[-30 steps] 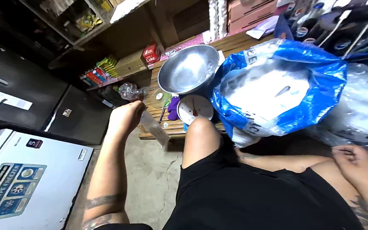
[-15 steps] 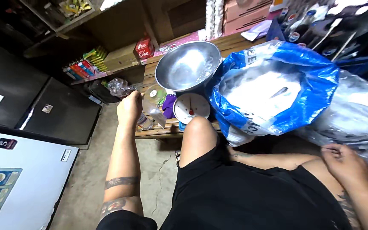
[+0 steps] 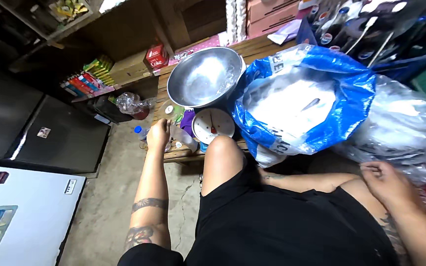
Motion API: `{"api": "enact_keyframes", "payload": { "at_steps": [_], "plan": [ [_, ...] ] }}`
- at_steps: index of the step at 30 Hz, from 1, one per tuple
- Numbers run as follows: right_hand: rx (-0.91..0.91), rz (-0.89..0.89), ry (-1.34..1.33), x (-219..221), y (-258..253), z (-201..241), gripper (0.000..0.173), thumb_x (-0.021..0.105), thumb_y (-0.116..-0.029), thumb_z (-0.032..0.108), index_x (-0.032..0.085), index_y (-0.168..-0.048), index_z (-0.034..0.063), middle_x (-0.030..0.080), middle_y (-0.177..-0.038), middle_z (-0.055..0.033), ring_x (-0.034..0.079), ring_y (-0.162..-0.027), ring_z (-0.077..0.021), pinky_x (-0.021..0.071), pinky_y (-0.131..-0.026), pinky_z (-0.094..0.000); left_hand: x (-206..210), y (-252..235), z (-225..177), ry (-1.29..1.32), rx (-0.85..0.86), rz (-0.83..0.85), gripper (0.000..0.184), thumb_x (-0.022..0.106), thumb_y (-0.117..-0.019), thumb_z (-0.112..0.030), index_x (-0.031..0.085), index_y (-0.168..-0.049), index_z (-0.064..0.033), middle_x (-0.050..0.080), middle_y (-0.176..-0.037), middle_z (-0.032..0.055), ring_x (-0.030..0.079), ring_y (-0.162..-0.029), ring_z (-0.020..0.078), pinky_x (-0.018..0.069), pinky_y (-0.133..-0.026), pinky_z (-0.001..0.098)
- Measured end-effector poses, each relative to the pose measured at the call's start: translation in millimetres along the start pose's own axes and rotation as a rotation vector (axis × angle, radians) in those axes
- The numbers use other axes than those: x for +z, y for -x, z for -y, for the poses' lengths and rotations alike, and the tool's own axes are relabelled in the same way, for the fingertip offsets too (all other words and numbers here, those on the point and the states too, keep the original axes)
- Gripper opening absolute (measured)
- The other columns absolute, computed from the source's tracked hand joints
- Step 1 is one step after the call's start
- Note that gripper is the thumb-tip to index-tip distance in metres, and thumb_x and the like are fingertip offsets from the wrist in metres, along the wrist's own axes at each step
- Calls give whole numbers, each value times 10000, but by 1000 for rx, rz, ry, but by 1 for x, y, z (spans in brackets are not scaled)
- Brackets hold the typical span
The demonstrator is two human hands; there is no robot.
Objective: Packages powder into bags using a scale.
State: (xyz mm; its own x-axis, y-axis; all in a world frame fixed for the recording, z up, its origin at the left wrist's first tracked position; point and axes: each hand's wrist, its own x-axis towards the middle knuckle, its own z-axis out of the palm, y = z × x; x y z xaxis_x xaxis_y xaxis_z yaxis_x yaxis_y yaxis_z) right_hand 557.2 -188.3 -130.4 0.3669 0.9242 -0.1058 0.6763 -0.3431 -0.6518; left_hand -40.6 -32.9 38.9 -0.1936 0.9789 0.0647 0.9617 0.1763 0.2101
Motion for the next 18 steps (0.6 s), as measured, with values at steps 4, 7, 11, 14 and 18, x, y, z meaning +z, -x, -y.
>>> {"api": "enact_keyframes", "payload": {
  "at_steps": [4, 7, 11, 14, 18],
  "plan": [
    [-3, 15, 12, -1, 2, 2, 360, 468, -1069, 214, 606, -1291, -33, 624, -1243, -314, 626, -1128, -450, 459, -992, -611, 11, 1, 3, 220, 39, -49, 451, 444, -1110, -343, 675, -1157, 41, 697, -1063, 262, 677, -1030, 414, 482, -946, 636],
    [1, 16, 13, -1, 1, 0, 371, 470, -1070, 227, 604, -1296, -34, 622, -1244, -320, 627, -1125, -453, 457, -990, -613, 25, 2, 11, 421, 12, -65, 462, 509, -1084, -377, 654, -1171, 53, 686, -1031, 255, 666, -963, 373, 493, -910, 588],
    [-7, 9, 9, -2, 1, -4, 367, 460, -1070, 221, 609, -1290, -31, 624, -1235, -317, 623, -1119, -449, 455, -982, -609, 42, 5, 16, 565, 11, -69, 430, 730, -966, -281, 631, -1242, 34, 681, -1132, 236, 661, -1030, 322, 503, -959, 525],
    [-10, 0, -1, -2, 1, -2, 354, 473, -1066, 217, 617, -1273, -32, 627, -1230, -314, 624, -1121, -449, 458, -980, -613, 47, 6, 17, 463, 53, -84, 310, 696, -983, -185, 668, -1191, 43, 699, -1131, 238, 685, -1043, 353, 514, -972, 549],
    [24, 24, 18, -6, 2, 5, 356, 479, -1072, 224, 619, -1292, -18, 628, -1257, -307, 631, -1137, -452, 460, -994, -627, 33, 10, 12, 398, 68, -82, 299, 678, -1006, -240, 676, -1198, -11, 712, -1141, 200, 697, -1038, 340, 528, -953, 576]
  ]
}}
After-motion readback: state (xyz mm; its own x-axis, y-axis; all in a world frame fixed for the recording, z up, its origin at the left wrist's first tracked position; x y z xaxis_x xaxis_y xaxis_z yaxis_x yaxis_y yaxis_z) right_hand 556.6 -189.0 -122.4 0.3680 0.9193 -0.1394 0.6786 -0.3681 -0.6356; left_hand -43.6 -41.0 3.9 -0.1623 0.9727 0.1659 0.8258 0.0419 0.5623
